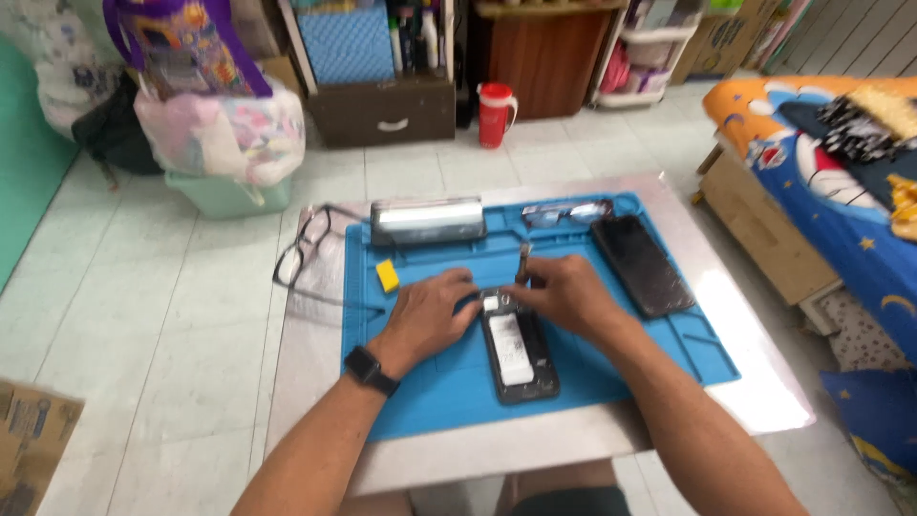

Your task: The person is unscrewing components from the middle frame of a mobile phone using a precision screwdriver.

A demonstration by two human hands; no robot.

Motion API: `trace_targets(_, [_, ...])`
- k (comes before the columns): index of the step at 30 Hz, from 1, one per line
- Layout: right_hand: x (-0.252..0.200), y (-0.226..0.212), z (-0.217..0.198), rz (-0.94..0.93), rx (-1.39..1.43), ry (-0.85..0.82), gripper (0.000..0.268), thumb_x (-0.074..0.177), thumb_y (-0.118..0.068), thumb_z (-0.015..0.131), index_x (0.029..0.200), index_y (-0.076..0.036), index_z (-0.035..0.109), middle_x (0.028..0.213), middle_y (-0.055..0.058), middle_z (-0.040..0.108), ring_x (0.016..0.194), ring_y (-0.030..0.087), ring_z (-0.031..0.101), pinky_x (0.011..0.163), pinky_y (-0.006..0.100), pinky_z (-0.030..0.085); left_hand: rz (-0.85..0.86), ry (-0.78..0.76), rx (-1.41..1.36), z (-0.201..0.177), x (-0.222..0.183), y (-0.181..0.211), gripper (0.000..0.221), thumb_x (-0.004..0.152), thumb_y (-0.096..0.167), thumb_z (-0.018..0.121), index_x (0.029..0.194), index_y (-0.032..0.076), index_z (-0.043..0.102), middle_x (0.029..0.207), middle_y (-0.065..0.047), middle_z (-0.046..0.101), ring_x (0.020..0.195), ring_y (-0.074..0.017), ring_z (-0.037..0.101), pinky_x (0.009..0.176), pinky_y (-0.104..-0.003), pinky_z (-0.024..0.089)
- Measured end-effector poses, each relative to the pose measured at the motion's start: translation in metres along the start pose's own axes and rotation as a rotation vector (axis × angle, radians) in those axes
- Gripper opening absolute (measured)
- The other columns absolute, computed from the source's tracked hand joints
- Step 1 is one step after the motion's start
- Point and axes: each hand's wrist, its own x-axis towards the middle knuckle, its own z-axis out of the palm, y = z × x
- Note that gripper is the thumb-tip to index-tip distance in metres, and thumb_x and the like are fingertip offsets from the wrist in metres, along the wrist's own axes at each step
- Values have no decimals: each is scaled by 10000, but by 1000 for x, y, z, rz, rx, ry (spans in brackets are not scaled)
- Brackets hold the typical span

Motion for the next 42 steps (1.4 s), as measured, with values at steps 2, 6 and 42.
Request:
trace_targets(2, [5, 9, 1, 58, 124, -7, 167, 857, -203, 881, 885, -59, 802, 637, 153, 711, 595, 293, 687, 575, 448, 538, 54, 72, 45, 28, 11, -29, 280, 1001, 299, 670, 1177, 122, 796, 1324, -149, 735, 1163, -398, 732, 909, -539, 623])
trace_targets(6, [-6, 24, 8, 48, 240, 55, 113, 995, -140, 810, 929, -51, 788, 729, 162, 699, 780, 189, 672, 698, 422, 525, 176, 292, 138, 71, 8, -56, 213, 951, 361, 747, 1084, 210, 817, 1279, -65, 765, 1184, -309, 738, 887, -507, 628])
trace_targets(42, [-8, -17, -28, 18, 39, -186, 167, 1137, -66, 551, 1078, 51, 655, 887, 155, 690, 786, 246, 711, 746, 357, 594, 218, 233, 84, 53, 8, -44, 258, 1013, 352, 696, 1064, 115, 784, 1126, -10, 688, 763, -200, 677, 548, -350, 526])
